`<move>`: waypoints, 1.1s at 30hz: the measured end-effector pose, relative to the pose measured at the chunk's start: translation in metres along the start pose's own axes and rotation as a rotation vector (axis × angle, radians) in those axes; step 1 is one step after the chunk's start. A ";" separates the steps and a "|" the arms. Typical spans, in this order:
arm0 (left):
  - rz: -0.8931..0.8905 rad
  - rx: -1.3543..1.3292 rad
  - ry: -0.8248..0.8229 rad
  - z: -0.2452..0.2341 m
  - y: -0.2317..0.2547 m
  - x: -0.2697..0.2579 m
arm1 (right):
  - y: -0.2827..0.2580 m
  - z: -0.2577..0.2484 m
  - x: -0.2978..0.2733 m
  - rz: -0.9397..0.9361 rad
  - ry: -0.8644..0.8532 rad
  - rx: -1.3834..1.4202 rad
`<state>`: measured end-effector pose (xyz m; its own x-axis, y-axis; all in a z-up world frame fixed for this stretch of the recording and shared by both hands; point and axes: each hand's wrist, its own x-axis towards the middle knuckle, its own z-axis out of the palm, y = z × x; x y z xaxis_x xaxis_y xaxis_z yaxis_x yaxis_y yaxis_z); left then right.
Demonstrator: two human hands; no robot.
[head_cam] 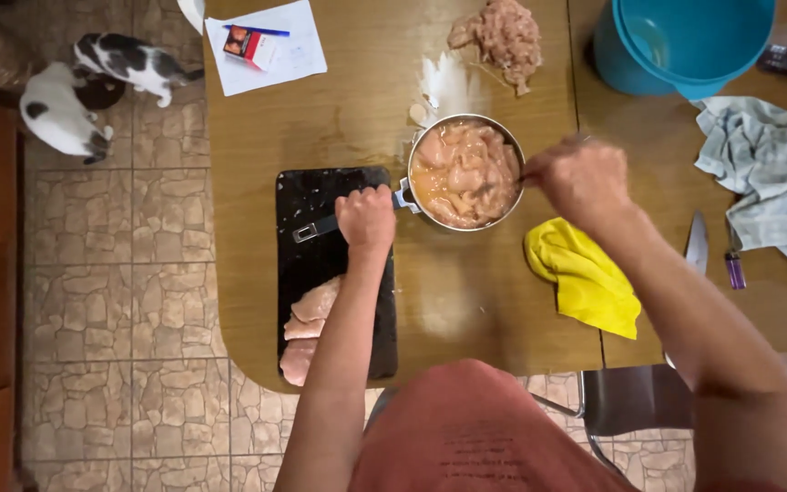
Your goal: A person slices chicken breasts on a cutting board, wipes the table with a yellow cloth, and moves a large wooden tray onto the table.
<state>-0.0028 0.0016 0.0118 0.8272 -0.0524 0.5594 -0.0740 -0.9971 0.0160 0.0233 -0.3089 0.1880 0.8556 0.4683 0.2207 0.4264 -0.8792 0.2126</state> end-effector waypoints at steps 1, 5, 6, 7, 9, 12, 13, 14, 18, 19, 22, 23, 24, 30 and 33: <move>0.000 0.004 -0.008 0.001 0.000 -0.001 | -0.010 0.003 -0.006 -0.032 -0.027 -0.036; 0.015 0.023 0.031 0.008 -0.003 -0.003 | -0.045 0.110 -0.031 -0.133 0.111 -0.050; 0.011 0.028 0.029 0.009 -0.002 -0.003 | -0.048 0.115 -0.028 -0.138 0.113 -0.046; 0.013 0.026 0.033 0.010 -0.002 -0.003 | -0.051 0.120 -0.024 -0.138 0.169 -0.014; 0.012 0.029 0.029 0.009 -0.003 -0.005 | -0.060 0.124 -0.015 -0.141 0.221 0.026; 0.024 0.038 0.052 0.007 -0.001 -0.002 | -0.069 0.108 0.006 -0.131 0.321 -0.036; 0.025 0.037 0.054 0.005 -0.001 -0.002 | -0.071 0.094 0.013 -0.148 0.351 -0.011; 0.027 0.035 0.057 0.003 0.000 -0.001 | -0.073 0.080 0.021 -0.163 0.380 0.012; 0.022 0.000 0.034 0.008 -0.003 -0.003 | -0.017 0.057 0.012 -0.213 0.318 -0.023; 0.026 -0.009 0.029 0.010 -0.003 -0.003 | -0.002 0.041 0.010 -0.234 0.295 0.018; 0.021 -0.008 0.017 0.007 -0.004 -0.003 | 0.028 0.031 0.000 -0.291 0.247 0.080; 0.019 -0.003 0.015 0.005 -0.004 -0.002 | 0.036 0.034 -0.004 -0.319 0.223 0.096; 0.020 -0.004 0.016 0.008 -0.004 -0.003 | 0.033 0.045 -0.009 -0.318 0.223 0.094; 0.016 0.018 0.041 0.005 -0.003 -0.001 | -0.002 0.139 -0.018 -0.303 0.334 0.080; 0.022 0.030 0.048 0.005 -0.002 0.002 | -0.024 0.155 -0.004 -0.229 0.419 0.071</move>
<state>0.0019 0.0037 0.0083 0.7978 -0.0723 0.5985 -0.0748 -0.9970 -0.0208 0.0553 -0.3035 0.0350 0.5515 0.6330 0.5434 0.6219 -0.7461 0.2379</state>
